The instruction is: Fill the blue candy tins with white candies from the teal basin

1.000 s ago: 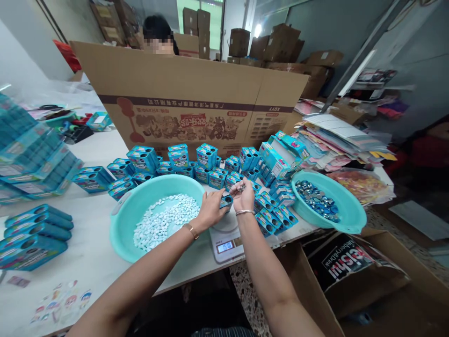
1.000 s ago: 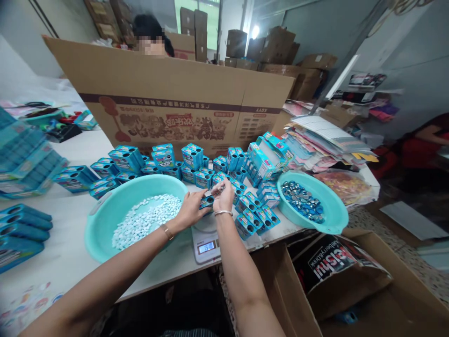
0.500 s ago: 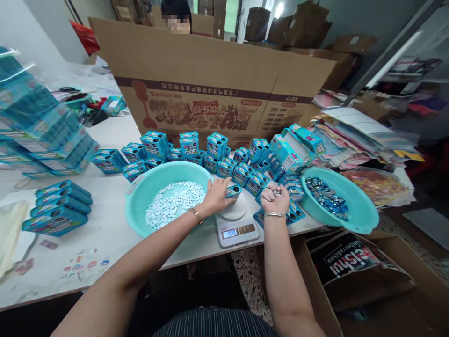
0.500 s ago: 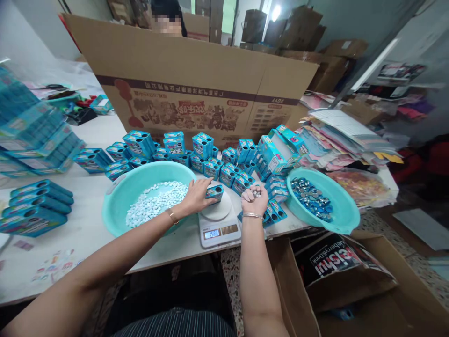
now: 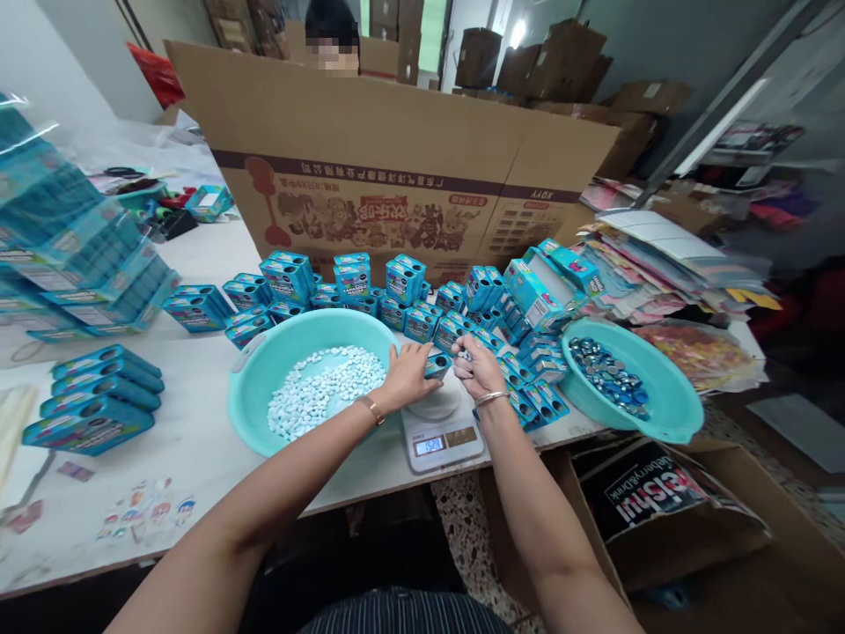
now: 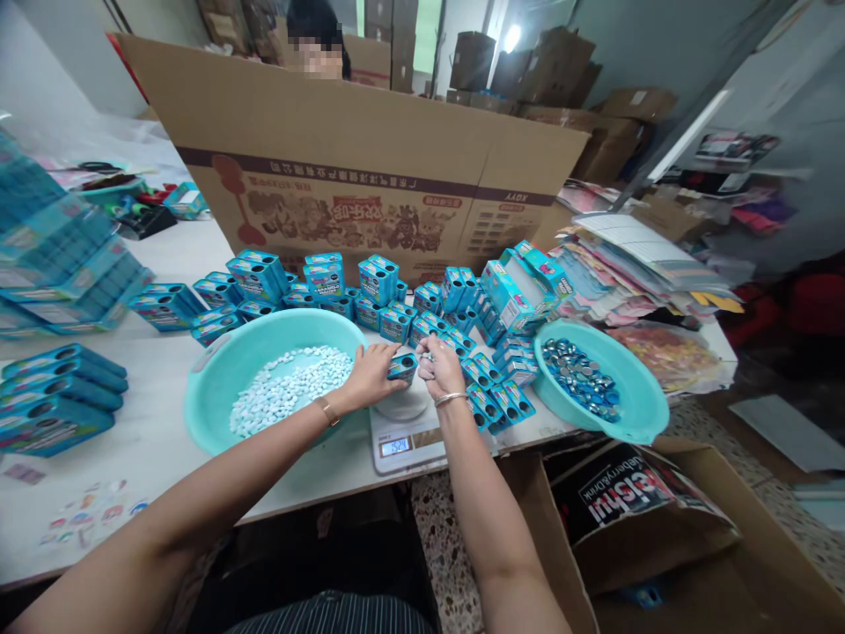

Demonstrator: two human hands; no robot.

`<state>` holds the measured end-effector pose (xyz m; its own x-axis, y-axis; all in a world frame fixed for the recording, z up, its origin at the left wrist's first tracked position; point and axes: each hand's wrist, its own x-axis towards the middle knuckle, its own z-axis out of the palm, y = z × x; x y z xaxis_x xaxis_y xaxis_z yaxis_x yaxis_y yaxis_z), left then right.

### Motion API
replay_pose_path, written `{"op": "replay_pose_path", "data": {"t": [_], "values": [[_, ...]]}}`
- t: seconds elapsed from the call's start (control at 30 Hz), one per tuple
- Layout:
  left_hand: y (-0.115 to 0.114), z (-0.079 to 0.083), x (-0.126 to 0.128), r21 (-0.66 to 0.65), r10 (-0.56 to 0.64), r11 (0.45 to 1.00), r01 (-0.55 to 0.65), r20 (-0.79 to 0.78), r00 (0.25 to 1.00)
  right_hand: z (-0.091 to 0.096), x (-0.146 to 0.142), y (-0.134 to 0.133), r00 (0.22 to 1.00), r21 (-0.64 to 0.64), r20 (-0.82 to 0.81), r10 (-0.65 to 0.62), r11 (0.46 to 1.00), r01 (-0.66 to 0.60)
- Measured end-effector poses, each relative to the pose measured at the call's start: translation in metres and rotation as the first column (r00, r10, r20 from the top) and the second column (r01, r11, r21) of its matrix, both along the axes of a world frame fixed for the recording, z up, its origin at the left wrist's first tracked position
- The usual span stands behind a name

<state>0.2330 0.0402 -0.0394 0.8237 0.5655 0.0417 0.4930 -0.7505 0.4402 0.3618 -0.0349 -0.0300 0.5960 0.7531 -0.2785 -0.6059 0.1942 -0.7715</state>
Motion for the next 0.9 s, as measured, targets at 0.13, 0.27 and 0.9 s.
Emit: {"op": "replay_pose_path", "data": {"t": [0.13, 0.27, 0.9], "values": [[0.002, -0.005, 0.003, -0.011, 0.002, 1.000, -0.002, -0.011, 1.000, -0.002, -0.006, 0.011, 0.993, -0.045, 0.110, 0.054, 0.998, -0.049], [0.002, -0.006, 0.005, -0.011, 0.008, 1.000, -0.008, -0.023, 1.000, -0.003, -0.004, 0.014, 0.982, -0.057, 0.161, 0.103, 0.994, -0.095], [-0.001, 0.018, 0.002, -0.033, 0.001, 0.999, 0.002, 0.105, 0.994, 0.016, 0.017, -0.016, 0.992, 0.089, -0.111, 0.065, 0.994, -0.055]]}}
